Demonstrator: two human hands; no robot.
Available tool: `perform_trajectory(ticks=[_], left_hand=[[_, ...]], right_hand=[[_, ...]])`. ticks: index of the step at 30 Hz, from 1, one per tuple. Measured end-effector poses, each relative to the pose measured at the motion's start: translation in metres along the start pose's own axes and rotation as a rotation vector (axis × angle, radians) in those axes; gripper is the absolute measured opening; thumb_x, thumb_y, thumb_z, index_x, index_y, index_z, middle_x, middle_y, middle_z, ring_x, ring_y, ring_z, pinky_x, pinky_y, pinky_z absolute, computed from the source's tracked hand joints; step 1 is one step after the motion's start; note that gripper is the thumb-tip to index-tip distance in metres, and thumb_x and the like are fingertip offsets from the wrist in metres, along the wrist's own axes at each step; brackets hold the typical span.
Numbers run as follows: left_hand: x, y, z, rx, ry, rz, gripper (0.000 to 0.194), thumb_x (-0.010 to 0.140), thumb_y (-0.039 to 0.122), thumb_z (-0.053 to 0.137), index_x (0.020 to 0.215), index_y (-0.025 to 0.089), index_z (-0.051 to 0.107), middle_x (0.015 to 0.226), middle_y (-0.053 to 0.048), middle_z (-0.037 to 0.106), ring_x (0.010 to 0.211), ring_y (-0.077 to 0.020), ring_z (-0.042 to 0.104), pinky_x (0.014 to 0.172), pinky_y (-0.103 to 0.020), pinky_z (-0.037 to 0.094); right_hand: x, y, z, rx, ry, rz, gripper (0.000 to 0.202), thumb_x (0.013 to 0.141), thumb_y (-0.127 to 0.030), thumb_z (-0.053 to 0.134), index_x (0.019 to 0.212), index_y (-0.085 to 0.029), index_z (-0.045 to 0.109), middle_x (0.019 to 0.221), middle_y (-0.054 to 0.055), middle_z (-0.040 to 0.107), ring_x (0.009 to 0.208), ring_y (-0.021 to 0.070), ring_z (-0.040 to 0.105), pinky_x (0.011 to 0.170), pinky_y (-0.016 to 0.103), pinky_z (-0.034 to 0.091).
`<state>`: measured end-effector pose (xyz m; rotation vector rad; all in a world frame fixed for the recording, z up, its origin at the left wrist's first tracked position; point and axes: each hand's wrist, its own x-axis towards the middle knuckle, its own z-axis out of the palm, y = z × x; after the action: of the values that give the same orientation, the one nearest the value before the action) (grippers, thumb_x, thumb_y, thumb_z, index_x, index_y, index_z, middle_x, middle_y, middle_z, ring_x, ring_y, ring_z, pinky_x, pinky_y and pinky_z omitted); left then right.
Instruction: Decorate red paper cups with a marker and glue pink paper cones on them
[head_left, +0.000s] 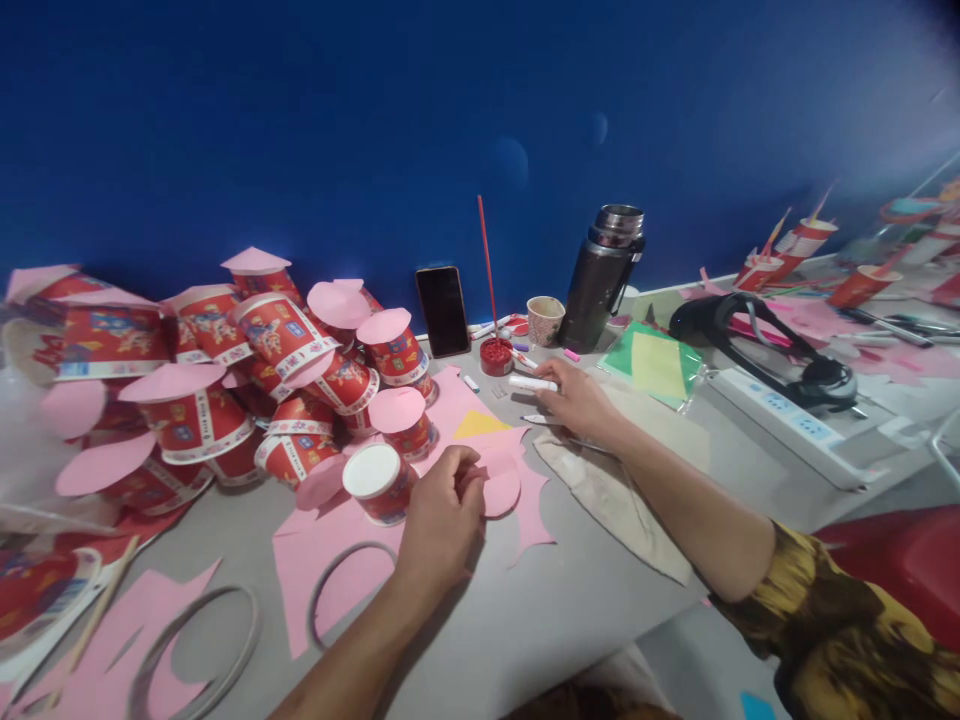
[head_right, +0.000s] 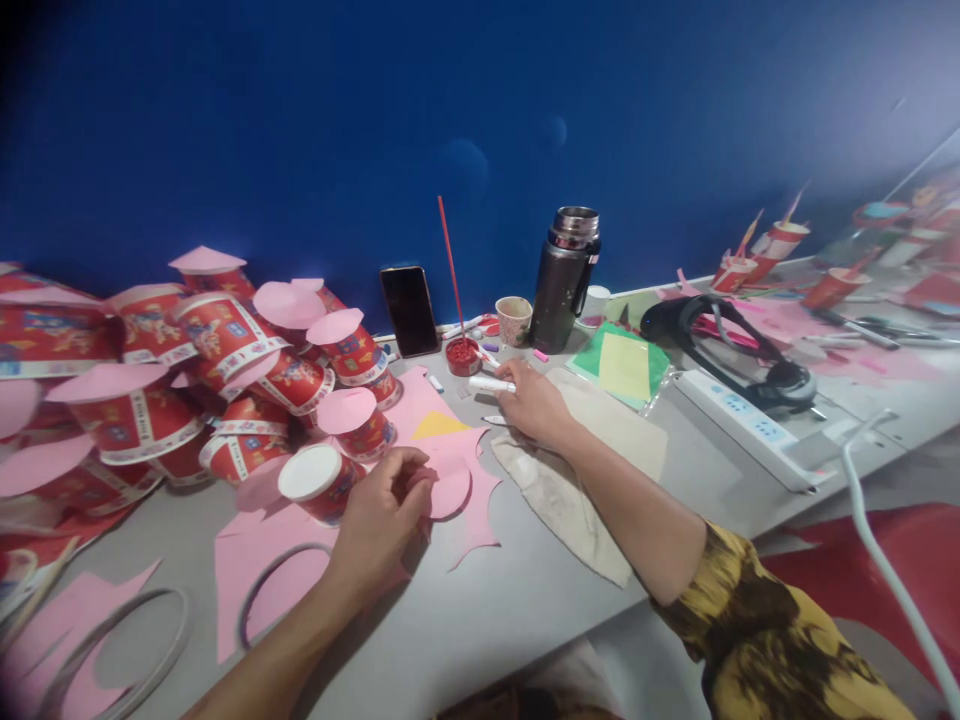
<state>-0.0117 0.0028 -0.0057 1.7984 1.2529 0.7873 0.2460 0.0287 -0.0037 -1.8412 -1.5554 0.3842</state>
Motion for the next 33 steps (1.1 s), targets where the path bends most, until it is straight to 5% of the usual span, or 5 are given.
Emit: perform_trajectory(ticks=[6,14,17,22,33], left_hand=[[0.0,0.004,-0.001,-0.202,0.0,-0.077,0.007,0.081,0.028,0.062,0.076,0.022,0.061,0.059,0.004,0.061,0.047,-0.0139,0.054,0.049,-0.025,0.042],[0.003,0.007,0.0,-0.361,0.042,-0.106,0.012,0.074,0.033,0.067,0.071,0.022,0.062,0.054,0.005,0.06,0.043,-0.0131,0.053,0.045,-0.025,0.042],[0.004,0.003,0.0,-0.383,0.119,-0.092,0.011,0.073,0.031,0.068,0.073,0.022,0.064,0.063,0.003,0.064,0.052,-0.0139,0.057,0.052,-0.026,0.045],[0.006,-0.001,0.001,-0.364,0.167,-0.061,0.008,0.073,0.027,0.068,0.074,0.02,0.066,0.072,0.001,0.068,0.069,-0.0156,0.063,0.068,-0.027,0.05],[0.008,0.001,0.002,-0.723,0.049,-0.278,0.057,0.062,0.03,0.089,0.114,0.016,0.068,0.079,0.001,0.072,0.07,-0.0146,0.067,0.067,-0.027,0.053]], right_hand=[[0.002,0.001,0.0,-0.119,-0.001,0.017,0.014,0.097,-0.026,0.058,0.106,-0.02,0.068,0.09,0.009,0.073,0.081,0.0236,0.068,0.072,0.032,0.048],[-0.007,-0.016,-0.004,-0.104,0.064,-0.06,0.008,0.093,-0.026,0.066,0.095,-0.02,0.07,0.108,0.013,0.074,0.109,0.0299,0.063,0.089,0.039,0.049],[-0.017,-0.032,-0.007,-0.004,-0.064,-0.104,0.021,0.097,-0.038,0.064,0.085,-0.021,0.071,0.089,0.005,0.077,0.082,0.0209,0.067,0.073,0.032,0.051],[-0.032,-0.048,-0.003,0.414,-0.52,-0.025,0.023,0.089,-0.042,0.07,0.091,-0.019,0.073,0.081,0.003,0.078,0.065,0.0147,0.064,0.055,0.024,0.047],[-0.035,-0.051,0.0,0.406,-0.577,0.035,0.015,0.083,-0.032,0.069,0.078,-0.018,0.064,0.066,-0.005,0.057,0.057,0.0095,0.048,0.05,0.021,0.035]])
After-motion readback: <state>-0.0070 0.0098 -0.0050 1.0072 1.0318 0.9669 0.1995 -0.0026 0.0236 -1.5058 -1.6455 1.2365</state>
